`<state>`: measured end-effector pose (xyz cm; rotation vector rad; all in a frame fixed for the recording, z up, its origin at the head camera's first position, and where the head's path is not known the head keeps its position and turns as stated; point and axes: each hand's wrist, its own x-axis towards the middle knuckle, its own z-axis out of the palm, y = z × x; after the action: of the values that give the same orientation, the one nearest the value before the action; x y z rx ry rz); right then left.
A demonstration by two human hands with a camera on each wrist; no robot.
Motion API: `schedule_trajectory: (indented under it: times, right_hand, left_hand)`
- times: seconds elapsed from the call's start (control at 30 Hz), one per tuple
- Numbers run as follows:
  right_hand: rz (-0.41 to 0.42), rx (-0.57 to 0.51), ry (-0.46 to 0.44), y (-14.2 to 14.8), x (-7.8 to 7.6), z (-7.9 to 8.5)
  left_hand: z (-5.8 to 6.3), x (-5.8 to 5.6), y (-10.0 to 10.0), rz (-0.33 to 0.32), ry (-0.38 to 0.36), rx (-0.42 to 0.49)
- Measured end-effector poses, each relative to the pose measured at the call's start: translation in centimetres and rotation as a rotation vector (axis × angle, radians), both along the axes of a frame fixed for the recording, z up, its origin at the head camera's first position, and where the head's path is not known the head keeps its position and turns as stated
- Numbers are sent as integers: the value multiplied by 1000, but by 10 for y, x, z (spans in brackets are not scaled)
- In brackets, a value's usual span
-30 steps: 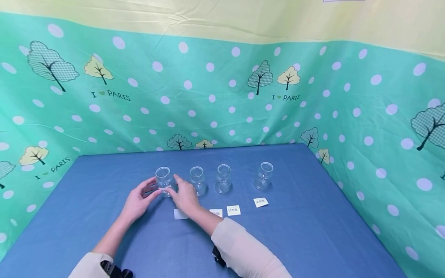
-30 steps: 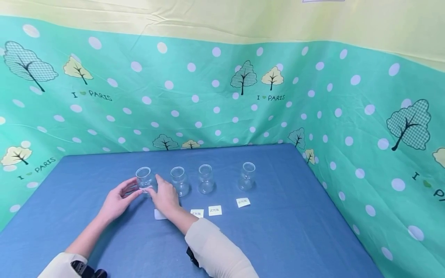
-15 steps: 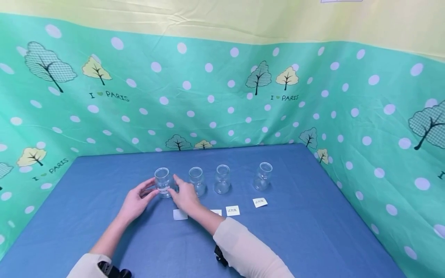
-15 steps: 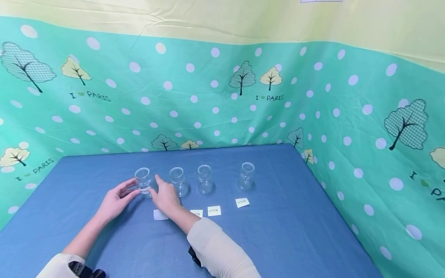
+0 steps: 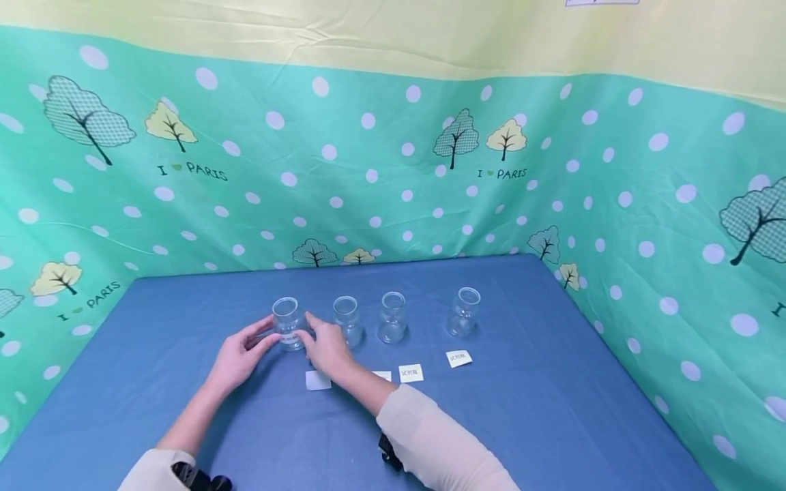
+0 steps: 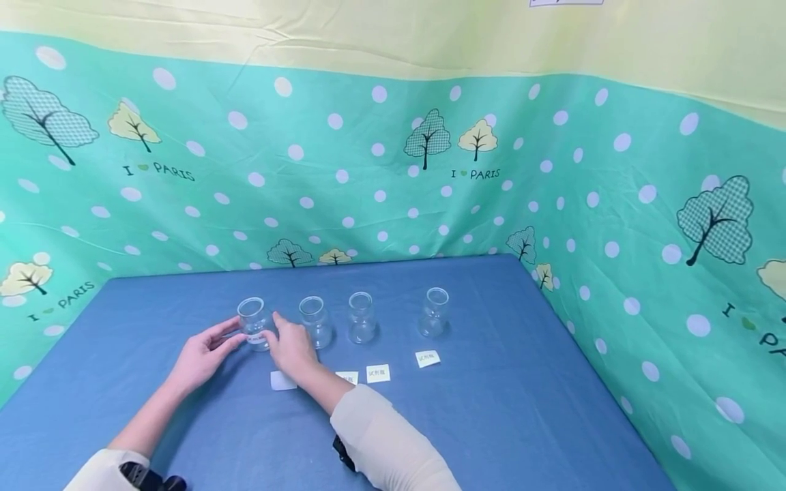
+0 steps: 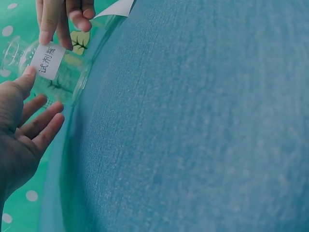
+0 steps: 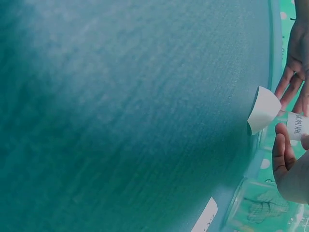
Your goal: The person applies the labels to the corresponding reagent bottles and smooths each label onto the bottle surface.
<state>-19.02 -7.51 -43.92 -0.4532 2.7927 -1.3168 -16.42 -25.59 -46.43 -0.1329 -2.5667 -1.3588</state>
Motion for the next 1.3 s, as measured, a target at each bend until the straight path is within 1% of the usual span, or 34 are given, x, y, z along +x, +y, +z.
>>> schedule_trajectory:
  times: [0.1, 0.23, 0.37, 0.47, 0.63, 0.73, 0.83, 1.0, 1.13, 1.2, 1.3]
  right_hand:
    - [12, -12, -1, 1, 0, 0]
    - [21, -41, 1, 2, -1, -1]
    - [11, -43, -22, 1, 0, 0]
    - [14, -1, -21, 0, -1, -1]
    - [6, 111, 48, -3, -1, -4]
    - [-10, 139, 78, -5, -1, -6]
    - [-14, 117, 88, -6, -2, -8]
    - [-19, 95, 113, -5, -2, -12]
    - [-15, 92, 98, -4, -1, -11]
    - [-12, 93, 88, -3, 0, -10]
    - [-7, 95, 94, 2, 2, -8]
  left_hand:
    - [-3, -1, -1, 3, 15, -2]
    - [-4, -2, -1, -10, 24, 27]
    - [-2, -1, -1, -46, -21, 65]
    - [-1, -2, 0, -54, -70, 67]
    - [0, -4, 3, -38, -112, 36]
    - [0, -4, 4, -32, -132, 20]
    - [0, -4, 3, -22, -137, 7]
    - [0, -3, 3, -22, -124, -4]
    - [1, -3, 2, -32, -116, -12]
    - [1, -2, 1, -25, -113, -30]
    - [2, -2, -1, -7, -104, -80]
